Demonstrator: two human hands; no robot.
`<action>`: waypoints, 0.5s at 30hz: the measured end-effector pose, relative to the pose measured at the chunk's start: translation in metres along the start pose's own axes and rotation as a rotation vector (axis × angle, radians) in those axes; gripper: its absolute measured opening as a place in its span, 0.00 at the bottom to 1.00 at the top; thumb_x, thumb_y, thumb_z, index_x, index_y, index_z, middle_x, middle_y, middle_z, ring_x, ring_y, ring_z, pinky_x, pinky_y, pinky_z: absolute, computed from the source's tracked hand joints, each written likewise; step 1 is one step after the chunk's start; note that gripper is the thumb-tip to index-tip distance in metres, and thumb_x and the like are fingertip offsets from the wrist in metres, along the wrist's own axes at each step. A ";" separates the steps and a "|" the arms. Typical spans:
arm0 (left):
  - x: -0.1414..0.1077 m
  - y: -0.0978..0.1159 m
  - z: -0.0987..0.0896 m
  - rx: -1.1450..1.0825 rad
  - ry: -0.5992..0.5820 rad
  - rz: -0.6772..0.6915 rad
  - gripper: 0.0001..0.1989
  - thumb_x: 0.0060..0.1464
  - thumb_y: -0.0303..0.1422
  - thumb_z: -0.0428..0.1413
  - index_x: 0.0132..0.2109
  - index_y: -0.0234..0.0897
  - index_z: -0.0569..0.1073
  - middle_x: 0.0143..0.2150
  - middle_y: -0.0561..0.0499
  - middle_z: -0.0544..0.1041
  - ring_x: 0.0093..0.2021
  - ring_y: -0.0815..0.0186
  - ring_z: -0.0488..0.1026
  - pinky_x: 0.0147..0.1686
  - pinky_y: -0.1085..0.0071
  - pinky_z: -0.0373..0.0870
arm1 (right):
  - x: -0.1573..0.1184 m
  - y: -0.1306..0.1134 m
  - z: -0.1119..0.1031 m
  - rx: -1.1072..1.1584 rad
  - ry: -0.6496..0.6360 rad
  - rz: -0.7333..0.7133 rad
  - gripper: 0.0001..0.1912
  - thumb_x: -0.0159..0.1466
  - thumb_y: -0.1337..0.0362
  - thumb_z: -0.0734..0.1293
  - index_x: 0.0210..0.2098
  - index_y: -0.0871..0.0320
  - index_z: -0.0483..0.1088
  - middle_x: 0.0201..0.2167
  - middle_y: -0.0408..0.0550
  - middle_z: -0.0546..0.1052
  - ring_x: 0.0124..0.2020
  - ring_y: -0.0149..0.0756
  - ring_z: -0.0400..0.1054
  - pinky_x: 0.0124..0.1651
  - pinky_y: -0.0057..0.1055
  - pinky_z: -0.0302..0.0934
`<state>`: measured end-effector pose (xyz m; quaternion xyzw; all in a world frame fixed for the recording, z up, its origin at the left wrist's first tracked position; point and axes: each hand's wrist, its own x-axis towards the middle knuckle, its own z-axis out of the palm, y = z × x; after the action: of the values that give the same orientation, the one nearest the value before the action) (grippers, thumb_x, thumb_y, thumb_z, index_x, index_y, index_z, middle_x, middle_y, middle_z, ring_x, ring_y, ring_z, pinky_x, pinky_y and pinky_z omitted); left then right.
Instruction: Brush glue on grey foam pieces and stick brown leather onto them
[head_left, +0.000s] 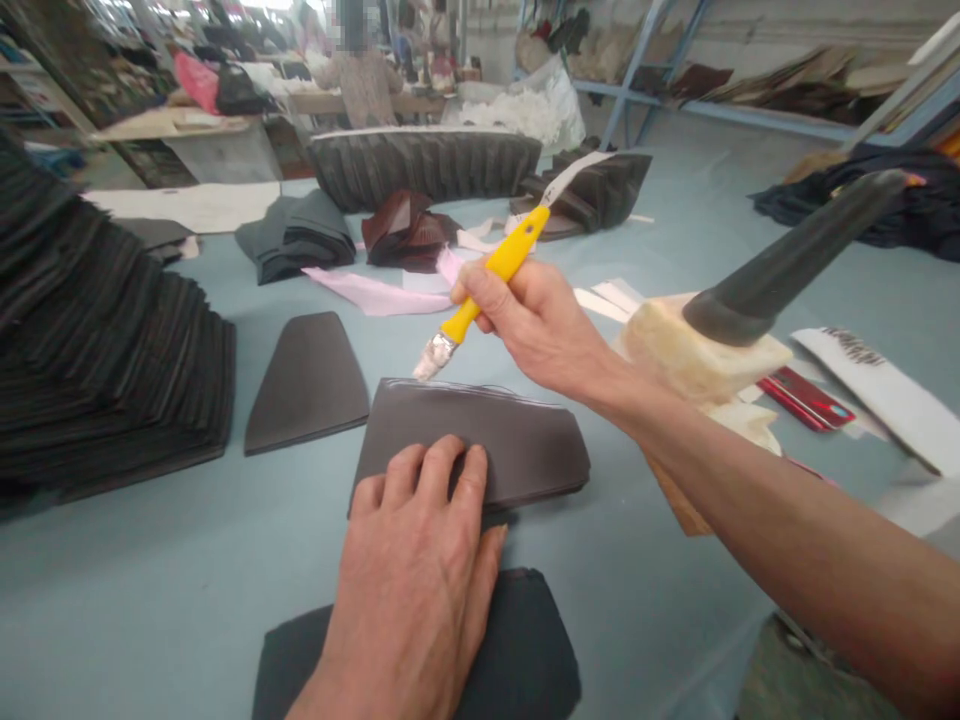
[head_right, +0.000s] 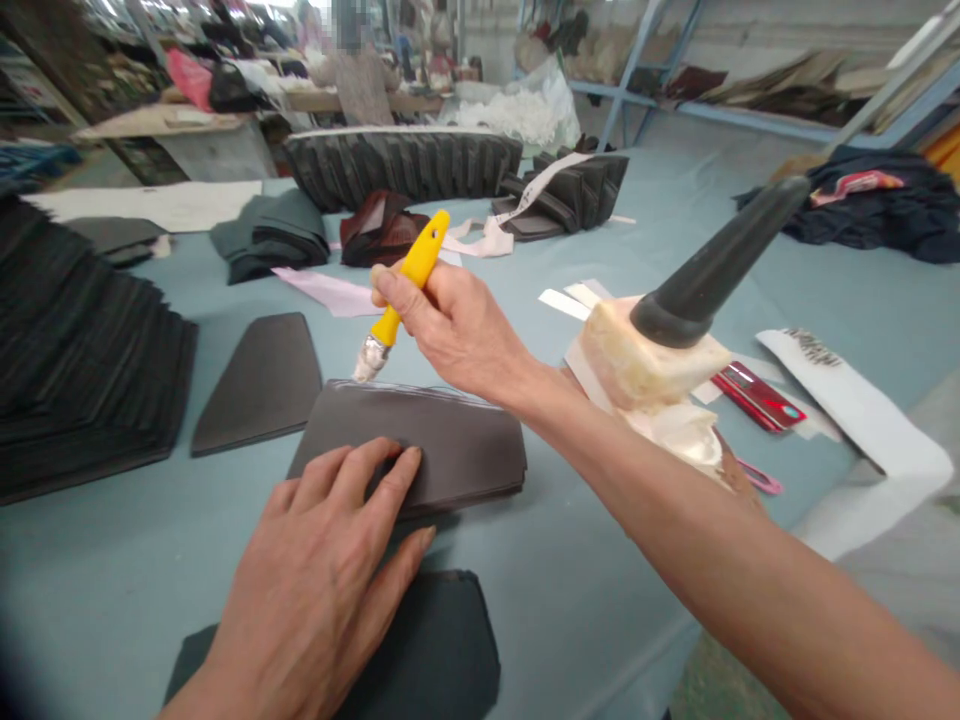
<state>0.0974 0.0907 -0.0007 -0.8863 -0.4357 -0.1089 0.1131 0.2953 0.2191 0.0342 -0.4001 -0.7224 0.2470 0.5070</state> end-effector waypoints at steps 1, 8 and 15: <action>0.000 0.000 0.000 -0.008 -0.005 -0.006 0.20 0.67 0.34 0.54 0.64 0.40 0.75 0.63 0.43 0.79 0.57 0.47 0.75 0.47 0.50 0.77 | 0.004 0.002 0.008 0.009 -0.005 -0.001 0.39 0.70 0.26 0.60 0.39 0.57 0.79 0.26 0.40 0.68 0.29 0.30 0.62 0.36 0.31 0.62; 0.002 0.002 0.002 -0.030 -0.028 -0.024 0.21 0.67 0.34 0.54 0.65 0.40 0.75 0.64 0.43 0.79 0.58 0.47 0.75 0.48 0.49 0.78 | 0.017 0.004 0.039 0.023 -0.077 -0.049 0.35 0.76 0.34 0.59 0.42 0.59 0.79 0.32 0.43 0.75 0.34 0.31 0.67 0.43 0.31 0.64; 0.002 0.004 -0.002 -0.036 -0.019 -0.033 0.22 0.65 0.33 0.56 0.64 0.40 0.76 0.63 0.44 0.80 0.57 0.47 0.76 0.47 0.49 0.80 | 0.014 -0.003 0.037 -0.224 -0.156 0.016 0.24 0.80 0.48 0.62 0.41 0.59 0.79 0.32 0.45 0.77 0.35 0.33 0.70 0.43 0.33 0.59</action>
<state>0.1013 0.0897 0.0010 -0.8818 -0.4496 -0.1101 0.0910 0.2572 0.2304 0.0303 -0.4395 -0.7795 0.1991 0.3995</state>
